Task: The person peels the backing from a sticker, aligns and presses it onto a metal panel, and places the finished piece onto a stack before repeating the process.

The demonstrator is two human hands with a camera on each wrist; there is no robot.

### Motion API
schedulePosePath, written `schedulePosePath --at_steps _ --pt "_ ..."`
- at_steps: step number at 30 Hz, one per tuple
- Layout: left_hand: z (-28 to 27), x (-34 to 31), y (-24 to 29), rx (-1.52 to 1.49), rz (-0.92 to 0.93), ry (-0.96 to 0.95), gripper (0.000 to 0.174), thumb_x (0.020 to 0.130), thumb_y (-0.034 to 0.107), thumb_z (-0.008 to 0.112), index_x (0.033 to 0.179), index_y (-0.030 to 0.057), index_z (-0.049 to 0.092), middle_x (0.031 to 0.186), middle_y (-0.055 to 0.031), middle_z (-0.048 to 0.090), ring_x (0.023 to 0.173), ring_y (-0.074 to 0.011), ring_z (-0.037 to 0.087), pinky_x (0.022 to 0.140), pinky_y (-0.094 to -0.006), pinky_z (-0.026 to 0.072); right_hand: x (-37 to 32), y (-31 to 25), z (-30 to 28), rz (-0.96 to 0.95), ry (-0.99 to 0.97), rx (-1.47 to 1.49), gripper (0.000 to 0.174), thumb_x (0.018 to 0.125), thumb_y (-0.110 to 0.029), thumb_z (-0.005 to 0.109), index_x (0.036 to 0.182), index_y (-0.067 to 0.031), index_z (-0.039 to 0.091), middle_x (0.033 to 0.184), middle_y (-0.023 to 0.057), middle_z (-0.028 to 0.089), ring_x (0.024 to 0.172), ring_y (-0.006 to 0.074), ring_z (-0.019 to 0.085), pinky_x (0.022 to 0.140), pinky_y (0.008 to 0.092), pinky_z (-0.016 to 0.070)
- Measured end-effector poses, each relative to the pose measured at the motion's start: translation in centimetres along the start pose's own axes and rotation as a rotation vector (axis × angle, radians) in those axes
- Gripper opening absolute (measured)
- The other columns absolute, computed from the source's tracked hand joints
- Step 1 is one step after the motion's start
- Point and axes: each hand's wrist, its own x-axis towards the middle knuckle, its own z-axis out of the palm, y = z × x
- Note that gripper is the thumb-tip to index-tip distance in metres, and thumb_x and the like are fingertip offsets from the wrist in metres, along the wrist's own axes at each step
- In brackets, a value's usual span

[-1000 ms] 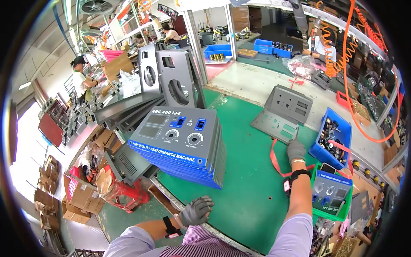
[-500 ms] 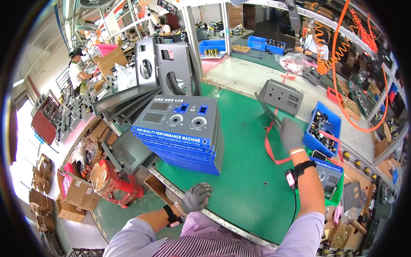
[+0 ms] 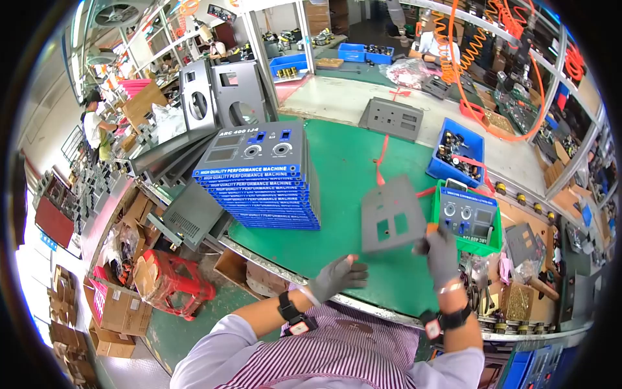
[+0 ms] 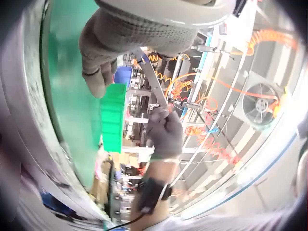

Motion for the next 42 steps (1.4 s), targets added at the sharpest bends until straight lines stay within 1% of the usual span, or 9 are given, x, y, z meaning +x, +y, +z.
schedulePosePath --at_steps 8,11,13,19,22,26,30,37,42 --pt "-1.6 0.5 -1.5 -0.084 -0.013 -0.131 0.064 0.083 0.035 0.059 0.132 0.0021 0.034 0.117 -0.0093 0.049 0.102 -0.0196 0.051 0.085 -0.0324 0.0434 -12.7 2.6 -0.2 0.241 -0.114 -0.036 0.019 0.08 -0.011 0.052 0.093 0.0023 0.055 0.076 0.0095 0.057 0.058 0.0166 0.058 0.055 0.0289 0.0498" --pt "-2.0 0.2 2.0 0.229 0.06 -0.17 0.062 0.084 0.033 0.057 0.132 0.0002 0.036 0.118 -0.0101 0.051 0.102 -0.0175 0.05 0.085 -0.0313 0.043 -10.6 5.9 -6.1 0.13 -0.359 -0.539 0.019 0.076 -0.014 0.058 0.087 0.0008 0.059 0.071 0.01 0.058 0.059 0.0177 0.06 0.054 0.0308 0.0481" --pt "-3.4 1.7 3.5 0.484 0.051 -0.2 0.061 0.084 0.033 0.058 0.13 -0.0012 0.04 0.112 -0.0101 0.054 0.094 -0.0142 0.053 0.078 -0.0279 0.0456 -7.3 3.8 -8.4 -0.089 -0.138 -0.85 0.022 0.07 -0.018 0.061 0.084 -0.0012 0.063 0.062 0.0148 0.056 0.056 0.0264 0.057 0.052 0.0341 0.0446" --pt "-1.3 7.8 6.2 0.667 -0.295 -0.382 0.056 0.081 0.034 0.063 0.122 -0.0022 0.05 0.101 -0.0091 0.06 0.091 -0.0159 0.055 0.078 -0.0286 0.0453 4.8 0.5 -15.0 -0.479 0.143 -1.133 0.024 0.08 -0.027 0.057 0.086 -0.0038 0.063 0.079 0.0173 0.062 0.075 0.035 0.06 0.069 0.0426 0.0459" --pt "-0.4 11.1 6.2 0.963 -0.287 -0.446 0.051 0.081 0.034 0.063 0.117 -0.0014 0.055 0.101 -0.0094 0.061 0.093 -0.0161 0.054 0.081 -0.03 0.0439 9.3 0.5 -16.4 -0.328 0.107 -1.394 0.03 0.077 -0.03 0.062 0.1 -0.0116 0.063 0.097 0.0147 0.063 0.09 0.0318 0.06 0.078 0.0412 0.047" --pt "-0.8 13.7 5.0 1.282 -0.055 -0.477 0.045 0.077 0.031 0.064 0.111 0.0023 0.06 0.099 -0.0118 0.06 0.091 -0.0246 0.056 0.082 -0.0335 0.044 11.7 -0.2 -15.1 -0.352 -0.064 -1.665 0.072 0.065 -0.037 0.073 0.128 -0.0156 0.044 0.134 0.0117 0.041 0.128 0.0309 0.033 0.104 0.0423 0.0305" --pt "0.9 12.4 2.7 1.797 0.615 -0.343 0.05 0.071 0.031 0.065 0.114 0.0061 0.056 0.112 -0.0194 0.052 0.105 -0.0379 0.048 0.089 -0.0453 0.0394 13.4 0.3 -14.5 -0.51 -0.114 -1.71 0.083 0.057 -0.04 0.078 0.126 -0.0108 0.044 0.135 0.0137 0.037 0.13 0.0313 0.028 0.107 0.0403 0.0262" --pt "4.4 4.4 1.4 2.134 0.221 -0.591 0.084 0.07 0.057 0.059 0.136 0.0113 0.036 0.141 -0.0205 0.029 0.135 -0.0353 0.018 0.111 -0.0472 0.0015 13.2 -0.2 -14.2 -0.605 0.113 -1.602 0.07 0.053 -0.025 0.081 0.113 -0.0083 0.049 0.12 0.0139 0.047 0.119 0.0333 0.04 0.101 0.0409 0.0326" --pt "3.5 4.6 1.4 2.136 0.283 -0.69 0.085 0.068 0.054 0.062 0.136 0.0098 0.036 0.143 -0.0201 0.026 0.135 -0.0341 0.018 0.112 -0.0461 0.0033 11.9 -2.9 -16.1 -0.684 0.128 -1.419 0.03 0.067 -0.006 0.066 0.096 -0.0022 0.056 0.103 0.0164 0.056 0.089 0.028 0.058 0.076 0.0357 0.0472"
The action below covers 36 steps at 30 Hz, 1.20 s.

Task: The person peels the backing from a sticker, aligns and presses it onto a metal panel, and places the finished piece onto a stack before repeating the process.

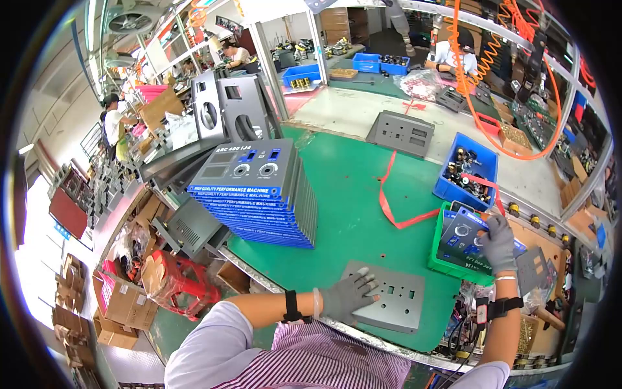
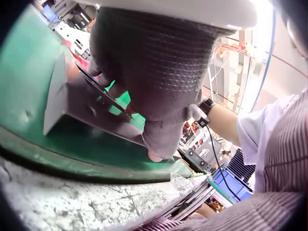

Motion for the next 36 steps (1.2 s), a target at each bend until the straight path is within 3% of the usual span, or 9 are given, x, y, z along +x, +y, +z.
schedulePosePath --at_steps 4,7,11,16,19,22,25,30,36 --pt "0.7 -0.6 -1.0 0.007 0.026 0.032 0.082 0.069 0.049 0.063 0.135 0.0082 0.037 0.141 -0.0184 0.029 0.134 -0.0303 0.021 0.112 -0.0439 0.0081 -0.9 3.4 -1.6 0.187 0.007 0.584 0.034 0.082 0.0 0.054 0.116 0.0016 0.053 0.099 0.0063 0.061 0.082 0.0089 0.054 0.073 0.0226 0.0442" --pt "0.7 -1.0 0.2 -0.281 -0.032 0.237 0.079 0.072 0.048 0.063 0.132 0.0055 0.036 0.133 -0.0182 0.038 0.124 -0.0288 0.037 0.103 -0.0415 0.0279 -1.7 -4.6 -6.6 0.242 0.414 0.975 0.031 0.086 -0.003 0.051 0.117 0.0029 0.053 0.102 0.004 0.06 0.086 0.0072 0.053 0.075 0.0222 0.0437" --pt "-1.5 -1.8 3.8 -1.222 0.04 0.507 0.058 0.081 0.038 0.061 0.122 0.0024 0.039 0.111 -0.0163 0.053 0.091 -0.0281 0.059 0.079 -0.0354 0.0481 -5.5 -11.2 -4.5 0.482 0.404 1.278 0.037 0.088 -0.004 0.049 0.124 0.0001 0.049 0.103 0.0055 0.059 0.089 0.0094 0.054 0.078 0.0223 0.0438" --pt "-3.8 -4.2 7.0 -1.3 0.034 0.714 0.015 0.088 0.018 0.052 0.092 0.0038 0.053 0.069 -0.0108 0.055 0.064 -0.0266 0.057 0.057 -0.0363 0.0425 -9.8 -17.3 1.0 0.67 0.437 1.476 0.046 0.085 -0.003 0.049 0.131 -0.005 0.042 0.091 0.0042 0.057 0.072 0.0132 0.051 0.069 0.0276 0.0447" --pt "-3.3 -5.0 7.2 -1.345 -0.156 0.716 0.015 0.088 0.018 0.052 0.09 0.0035 0.053 0.066 -0.0123 0.054 0.059 -0.0264 0.056 0.054 -0.0349 0.0424 -11.4 -18.2 2.0 0.571 0.199 0.815 0.048 0.083 -0.006 0.052 0.13 -0.0033 0.042 0.089 0.009 0.056 0.069 0.0198 0.051 0.071 0.0314 0.0451" --pt "-3.2 -4.9 6.3 -1.145 -0.164 0.834 0.016 0.089 0.018 0.05 0.086 0.0027 0.052 0.062 -0.0139 0.051 0.056 -0.0267 0.055 0.052 -0.0352 0.042 -11.5 -24.2 -3.3 -0.135 0.244 0.179 0.055 0.085 -0.022 0.052 0.133 -0.0002 0.036 0.112 0.0185 0.056 0.091 0.0276 0.06 0.08 0.0352 0.0453" --pt "-2.6 -4.3 6.6 -1.218 -0.003 0.938 0.021 0.092 0.021 0.048 0.083 0.0018 0.051 0.06 -0.0063 0.051 0.048 -0.0164 0.052 0.047 -0.0274 0.0412 -15.6 -26.9 -1.1 0.159 -0.171 1.173 0.05 0.092 -0.036 0.042 0.125 0.001 0.043 0.1 0.016 0.06 0.085 0.0217 0.061 0.074 0.0348 0.0472" --pt "-3.0 -4.3 7.0 -1.612 -0.008 0.638 0.015 0.09 0.017 0.052 0.086 0.0034 0.046 0.063 -0.0014 0.048 0.052 -0.0078 0.049 0.048 -0.0221 0.0407 -16.8 -26.6 -1.6 0.561 -0.501 1.569 0.043 0.096 -0.042 0.028 0.094 -0.005 0.05 0.064 0.0 0.048 0.056 0.007 0.044 0.05 0.0201 0.036" --pt "-2.9 -3.9 7.0 -1.843 0.075 0.518 0.012 0.087 0.01 0.054 0.083 0.0035 0.046 0.064 -0.0016 0.05 0.053 -0.0076 0.049 0.048 -0.0218 0.041 -16.6 -26.2 -1.3 0.639 -0.568 1.661 0.047 0.097 -0.043 0.023 0.094 -0.0047 0.051 0.066 0.0005 0.05 0.057 0.0078 0.045 0.05 0.0215 0.0358"
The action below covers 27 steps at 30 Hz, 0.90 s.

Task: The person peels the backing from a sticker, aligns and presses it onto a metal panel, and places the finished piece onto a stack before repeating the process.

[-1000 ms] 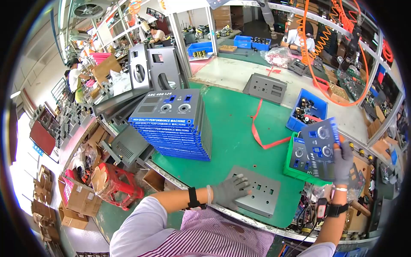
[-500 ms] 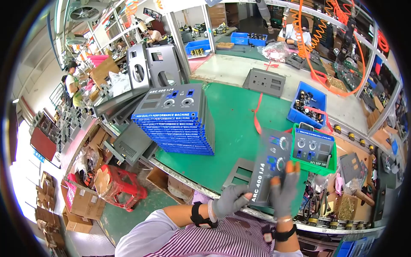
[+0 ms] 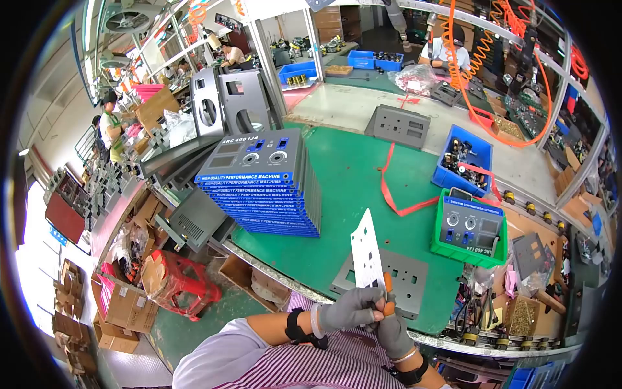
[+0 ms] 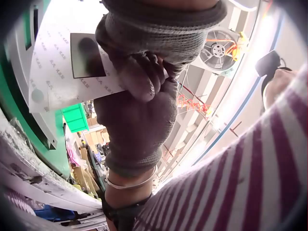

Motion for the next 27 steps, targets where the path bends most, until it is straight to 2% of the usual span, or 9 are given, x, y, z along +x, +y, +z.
schedulePosePath --at_steps 3,5,9,12,21,24,27 --pt "-0.5 0.2 0.4 -0.065 -0.062 -0.049 0.01 0.087 0.008 0.055 0.083 0.002 0.048 0.064 -0.003 0.053 0.054 -0.009 0.052 0.049 -0.022 0.0429 0.1 0.3 -0.4 -0.038 -0.027 -0.038 0.046 0.097 -0.044 0.024 0.091 -0.0061 0.049 0.064 -0.0007 0.047 0.056 0.0073 0.042 0.05 0.0215 0.0346" --pt "-0.9 0.4 0.6 -0.18 -0.097 -0.087 0.009 0.086 0.007 0.055 0.084 0.0008 0.05 0.064 -0.0045 0.055 0.055 -0.0104 0.055 0.05 -0.0224 0.0451 0.2 -0.1 0.0 -0.027 -0.075 0.052 0.044 0.096 -0.044 0.027 0.086 -0.0075 0.047 0.062 -0.0018 0.044 0.054 0.0071 0.04 0.049 0.0216 0.0335" --pt "-1.1 0.5 0.8 -0.176 -0.097 -0.093 0.009 0.086 0.008 0.056 0.085 -0.0005 0.052 0.065 -0.0064 0.058 0.056 -0.0129 0.059 0.052 -0.0235 0.0489 0.2 -0.2 0.2 0.021 -0.096 0.171 0.04 0.096 -0.044 0.031 0.08 -0.0095 0.043 0.06 -0.0033 0.038 0.051 0.0071 0.035 0.048 0.0219 0.0317" --pt "-0.8 0.5 1.2 -0.193 -0.118 -0.079 0.009 0.086 0.008 0.055 0.085 -0.0008 0.053 0.066 -0.0067 0.059 0.057 -0.0134 0.06 0.052 -0.0239 0.05 0.3 -0.1 0.0 0.041 -0.079 0.119 0.04 0.096 -0.044 0.031 0.08 -0.0094 0.043 0.06 -0.0033 0.038 0.05 0.0071 0.034 0.048 0.0217 0.0316" --pt "-1.3 0.4 0.7 -0.204 -0.132 -0.093 0.01 0.087 0.01 0.055 0.086 -0.0007 0.054 0.068 -0.0055 0.059 0.06 -0.0127 0.06 0.055 -0.0233 0.0502 0.3 0.0 -0.2 0.047 -0.066 0.104 0.038 0.094 -0.043 0.036 0.084 -0.0077 0.046 0.06 -0.0006 0.042 0.05 0.009 0.041 0.048 0.0232 0.0376" --pt "-1.4 0.2 0.0 -0.194 -0.104 -0.081 0.011 0.086 0.01 0.055 0.085 -0.0003 0.054 0.069 -0.0049 0.058 0.061 -0.0124 0.06 0.055 -0.0231 0.0501 -0.1 -0.3 0.1 0.036 -0.016 -0.028 0.035 0.093 -0.041 0.039 0.084 -0.0079 0.046 0.06 0.0003 0.044 0.05 0.0099 0.043 0.048 0.0238 0.0384" --pt "-1.5 0.3 -0.5 -0.131 -0.105 -0.05 0.011 0.086 0.011 0.055 0.085 0.0 0.054 0.069 -0.005 0.058 0.06 -0.0127 0.06 0.055 -0.0231 0.0502 0.0 0.0 0.2 0.041 -0.017 0.076 0.033 0.092 -0.039 0.042 0.083 -0.0083 0.046 0.06 0.0011 0.045 0.051 0.0105 0.044 0.048 0.0242 0.0392"
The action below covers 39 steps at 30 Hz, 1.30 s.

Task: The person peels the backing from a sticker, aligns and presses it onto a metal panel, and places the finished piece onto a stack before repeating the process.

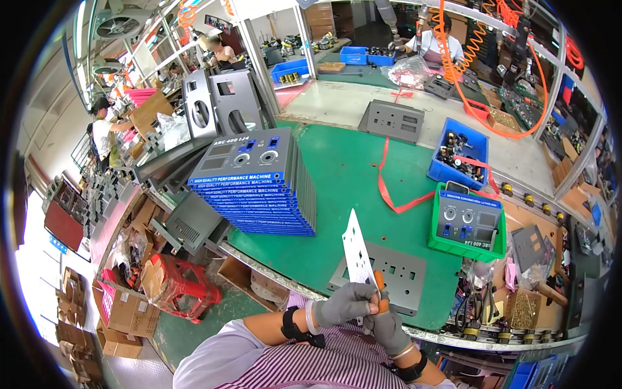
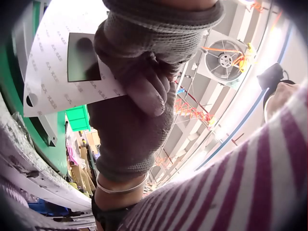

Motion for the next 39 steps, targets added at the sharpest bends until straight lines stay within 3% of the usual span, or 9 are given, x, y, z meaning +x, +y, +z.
schedulePosePath --at_steps 11,15,17,20,24,28,29,33,39 --pt "0.7 -0.3 0.5 -0.04 -0.001 0.02 0.012 0.087 0.012 0.055 0.082 0.0014 0.053 0.069 -0.0061 0.059 0.055 -0.0143 0.06 0.051 -0.0239 0.0511 0.0 0.1 0.0 -0.013 -0.015 0.001 0.031 0.092 -0.037 0.044 0.085 -0.0078 0.045 0.062 0.0009 0.044 0.051 0.0096 0.043 0.047 0.0241 0.0392" --pt "0.6 -0.5 0.2 0.298 0.097 0.101 0.013 0.082 0.012 0.057 0.08 0.0013 0.051 0.066 -0.0076 0.056 0.057 -0.0173 0.059 0.053 -0.0281 0.048 -0.1 0.0 0.2 0.003 0.028 -0.1 0.037 0.094 -0.041 0.04 0.09 -0.0038 0.047 0.067 0.0021 0.048 0.056 0.011 0.048 0.053 0.0242 0.0413" --pt "0.6 -0.5 0.2 0.706 0.329 0.168 0.015 0.078 0.013 0.058 0.079 0.0008 0.05 0.062 -0.0099 0.055 0.055 -0.0216 0.058 0.053 -0.0337 0.0456 0.6 1.7 -0.9 -0.216 0.016 -0.275 0.044 0.094 -0.042 0.038 0.105 0.0 0.046 0.079 0.0056 0.053 0.067 0.0147 0.053 0.062 0.0263 0.0441" --pt "0.8 -0.7 1.5 0.829 0.234 0.179 0.016 0.074 0.014 0.06 0.077 0.0012 0.051 0.066 -0.0122 0.053 0.06 -0.028 0.056 0.056 -0.0369 0.0437 0.6 1.9 -1.3 -0.404 -0.012 -0.46 0.052 0.094 -0.038 0.038 0.125 0.0035 0.037 0.097 0.011 0.056 0.084 0.0196 0.056 0.075 0.0293 0.0447" --pt "0.0 -0.3 2.2 0.892 0.414 0.288 0.013 0.067 0.007 0.059 0.072 0.0019 0.048 0.071 -0.0102 0.049 0.061 -0.0237 0.049 0.057 -0.0317 0.0406 0.9 -0.7 -0.4 -0.654 -0.035 -0.775 0.063 0.092 -0.028 0.044 0.14 0.0036 0.017 0.114 0.0161 0.052 0.095 0.0211 0.054 0.083 0.0306 0.0431" --pt "-1.2 -0.9 1.0 0.785 0.279 0.363 0.012 0.068 0.007 0.057 0.076 0.0005 0.05 0.07 -0.0095 0.05 0.061 -0.0201 0.048 0.057 -0.0313 0.0409 0.9 0.4 -1.3 -0.372 0.221 -0.458 0.042 0.085 -0.022 0.053 0.117 0.0047 0.05 0.094 0.0131 0.06 0.085 0.0164 0.057 0.075 0.0285 0.0445" --pt "-1.3 -1.2 0.8 0.767 0.257 0.396 0.013 0.069 0.007 0.057 0.079 0.0001 0.052 0.07 -0.0106 0.052 0.061 -0.0217 0.05 0.058 -0.0322 0.0419 0.9 0.2 -1.2 -0.423 0.293 -0.473 0.029 0.084 -0.021 0.054 0.098 0.005 0.058 0.077 0.0094 0.062 0.072 0.0149 0.059 0.064 0.0282 0.0456" --pt "-3.5 -2.4 -0.8 0.658 0.228 0.476 0.019 0.07 0.006 0.056 0.087 -0.002 0.056 0.068 -0.0085 0.052 0.062 -0.0162 0.05 0.059 -0.03 0.0427 0.2 -1.2 -2.7 -0.161 0.187 -0.427 0.024 0.084 -0.018 0.054 0.085 0.0055 0.056 0.063 0.0075 0.059 0.045 0.0118 0.054 0.041 0.0242 0.0439" --pt "-7.4 -7.0 -1.1 0.446 0.154 0.598 0.019 0.074 0.0 0.049 0.09 -0.0058 0.058 0.069 -0.0024 0.052 0.06 -0.0087 0.049 0.052 -0.0232 0.0431 -0.5 -4.0 -3.9 -0.125 0.305 -0.212 0.023 0.084 -0.021 0.055 0.081 0.0023 0.058 0.059 0.0048 0.057 0.042 0.0072 0.051 0.036 0.0185 0.0376"
